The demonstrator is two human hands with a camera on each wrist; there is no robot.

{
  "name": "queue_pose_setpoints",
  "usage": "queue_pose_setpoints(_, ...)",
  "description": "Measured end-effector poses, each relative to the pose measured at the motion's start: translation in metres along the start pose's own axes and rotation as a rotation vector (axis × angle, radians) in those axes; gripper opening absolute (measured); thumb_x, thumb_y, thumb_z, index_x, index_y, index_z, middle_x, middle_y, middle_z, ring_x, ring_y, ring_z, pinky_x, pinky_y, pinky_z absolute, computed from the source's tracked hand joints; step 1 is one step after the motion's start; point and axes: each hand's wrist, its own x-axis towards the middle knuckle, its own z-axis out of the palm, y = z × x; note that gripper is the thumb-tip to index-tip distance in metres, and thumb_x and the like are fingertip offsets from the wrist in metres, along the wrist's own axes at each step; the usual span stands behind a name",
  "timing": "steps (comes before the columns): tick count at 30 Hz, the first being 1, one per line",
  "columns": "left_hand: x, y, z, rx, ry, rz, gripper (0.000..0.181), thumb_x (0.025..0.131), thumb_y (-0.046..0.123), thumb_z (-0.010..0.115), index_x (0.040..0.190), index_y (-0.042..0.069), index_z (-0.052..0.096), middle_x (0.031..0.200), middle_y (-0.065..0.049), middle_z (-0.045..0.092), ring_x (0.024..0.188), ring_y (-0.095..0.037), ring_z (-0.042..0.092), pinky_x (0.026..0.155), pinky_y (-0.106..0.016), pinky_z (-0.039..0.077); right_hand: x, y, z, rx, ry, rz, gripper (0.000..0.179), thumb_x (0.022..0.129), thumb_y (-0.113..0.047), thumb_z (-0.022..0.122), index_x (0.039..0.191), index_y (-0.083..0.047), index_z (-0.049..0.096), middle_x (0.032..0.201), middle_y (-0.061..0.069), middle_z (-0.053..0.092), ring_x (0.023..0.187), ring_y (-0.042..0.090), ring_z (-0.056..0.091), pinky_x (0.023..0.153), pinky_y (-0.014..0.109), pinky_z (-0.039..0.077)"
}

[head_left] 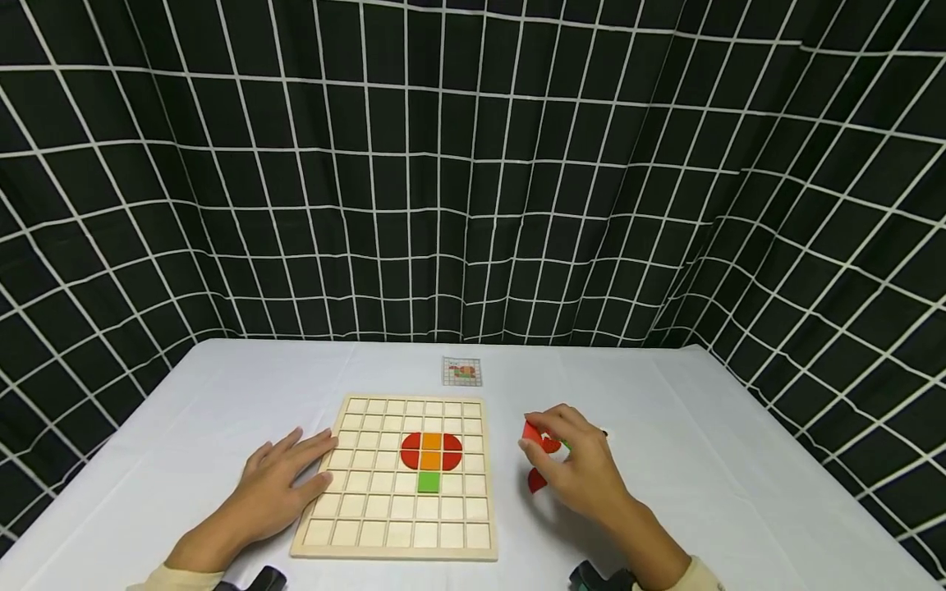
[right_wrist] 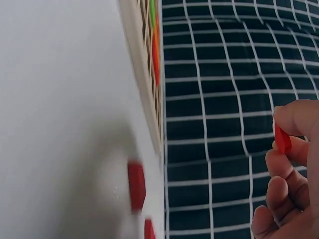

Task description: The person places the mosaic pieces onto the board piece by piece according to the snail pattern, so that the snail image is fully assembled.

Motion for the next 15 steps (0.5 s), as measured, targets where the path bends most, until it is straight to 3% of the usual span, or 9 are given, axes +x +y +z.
queue_pose_setpoints(5,0.0,-0.001,0.001,-0.003,-0.007,-0.002,0.045,0.095,0.028,0.061,0.135,0.007,0.056,0.142,-0.013,0.048,0.135,-0.048,0.026,0.103,-0.068,0.006,0.006,-0.012,0.013,0.01,-0.017,0.01,0.027,0.076,-0.004,0.079,0.102,-0.01,0.072,0.09,-0.011,0.062,0.08,0.009,0.057,0.057,0.027,0.047)
queue_pose_setpoints(9,0.0,-0.001,0.0,-0.001,-0.012,-0.005,0.045,0.095,0.029,0.06,0.135,0.007,0.056,0.142,-0.013,0.048,0.135,-0.048,0.026,0.103,-0.067,0.005,0.008,-0.019,0.024,0.041,-0.03,0.002,0.026,0.077,-0.003,0.078,0.101,-0.008,0.072,0.09,-0.01,0.061,0.083,0.011,0.058,0.064,0.028,0.05)
queue_pose_setpoints(15,0.0,0.0,-0.001,-0.006,-0.013,-0.01,0.045,0.095,0.028,0.06,0.135,0.006,0.056,0.142,-0.014,0.048,0.135,-0.048,0.025,0.103,-0.067,0.005,0.012,-0.031,0.042,0.084,-0.095,0.052,0.024,0.08,-0.008,0.077,0.103,-0.006,0.072,0.091,-0.01,0.06,0.089,0.009,0.056,0.074,0.026,0.049)
